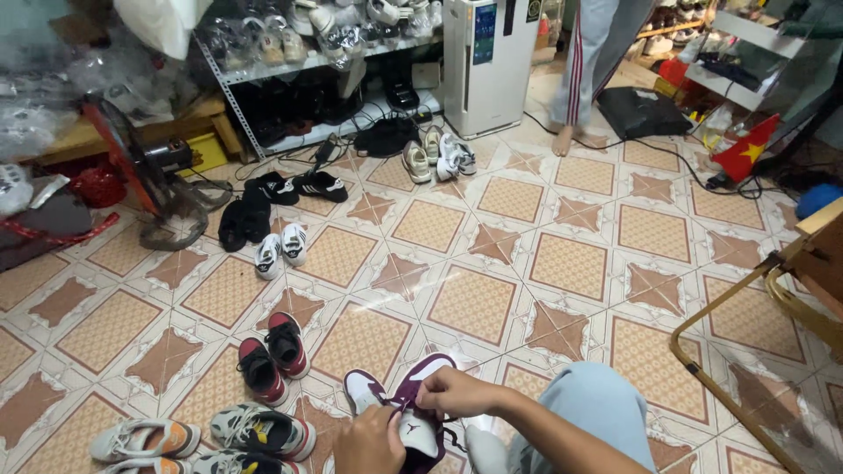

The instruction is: Lacing a purple and white high-top sneaker while sitting on the floor.

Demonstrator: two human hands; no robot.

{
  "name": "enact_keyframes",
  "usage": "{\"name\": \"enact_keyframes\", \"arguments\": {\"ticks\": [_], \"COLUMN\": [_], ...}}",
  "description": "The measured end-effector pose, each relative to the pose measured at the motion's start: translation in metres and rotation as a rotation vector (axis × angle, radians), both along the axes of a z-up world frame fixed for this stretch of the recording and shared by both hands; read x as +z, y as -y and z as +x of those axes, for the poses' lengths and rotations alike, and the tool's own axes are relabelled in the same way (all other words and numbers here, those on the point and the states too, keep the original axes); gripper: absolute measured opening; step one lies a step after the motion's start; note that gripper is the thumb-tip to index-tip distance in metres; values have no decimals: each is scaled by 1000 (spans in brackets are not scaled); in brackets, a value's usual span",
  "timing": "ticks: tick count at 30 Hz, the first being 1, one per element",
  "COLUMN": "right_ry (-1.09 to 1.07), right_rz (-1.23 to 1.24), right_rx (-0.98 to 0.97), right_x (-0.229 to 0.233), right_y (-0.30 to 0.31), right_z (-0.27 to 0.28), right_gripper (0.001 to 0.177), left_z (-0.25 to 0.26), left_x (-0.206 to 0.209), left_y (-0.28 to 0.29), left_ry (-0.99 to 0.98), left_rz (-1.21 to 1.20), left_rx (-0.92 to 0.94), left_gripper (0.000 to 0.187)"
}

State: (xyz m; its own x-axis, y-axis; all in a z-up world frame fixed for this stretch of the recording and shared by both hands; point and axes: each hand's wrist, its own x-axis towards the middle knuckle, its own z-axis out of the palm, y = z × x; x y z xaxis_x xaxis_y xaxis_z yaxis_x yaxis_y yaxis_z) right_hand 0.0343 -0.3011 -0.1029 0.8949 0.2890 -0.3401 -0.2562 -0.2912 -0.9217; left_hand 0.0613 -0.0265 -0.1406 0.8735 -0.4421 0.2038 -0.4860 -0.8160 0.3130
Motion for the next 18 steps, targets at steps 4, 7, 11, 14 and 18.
{"name": "enact_keyframes", "arguments": {"ticks": [4,7,11,14,18], "right_ry": [31,64,-11,59,187], "right_rz": [-65,-33,-29,0,16], "right_rx": [65,214,192,225,150], "right_x": [-2,-3,10,19,22], "right_y": [0,-5,-10,-7,-10], "right_z": [-2,-12,-24,-18,-20], "right_gripper": [36,45,48,51,49], "left_z": [-20,-24,-18,-6,-1], "left_x": [43,14,-21,-27,-5], "left_y": [-3,-10,-7,-2,-7], "left_ry": [21,147,67,36,20], "left_rz": [-68,-95,-47,-77,-177], "left_rx": [-48,-40,36,98,134], "left_gripper": [14,8,14,16,19]}}
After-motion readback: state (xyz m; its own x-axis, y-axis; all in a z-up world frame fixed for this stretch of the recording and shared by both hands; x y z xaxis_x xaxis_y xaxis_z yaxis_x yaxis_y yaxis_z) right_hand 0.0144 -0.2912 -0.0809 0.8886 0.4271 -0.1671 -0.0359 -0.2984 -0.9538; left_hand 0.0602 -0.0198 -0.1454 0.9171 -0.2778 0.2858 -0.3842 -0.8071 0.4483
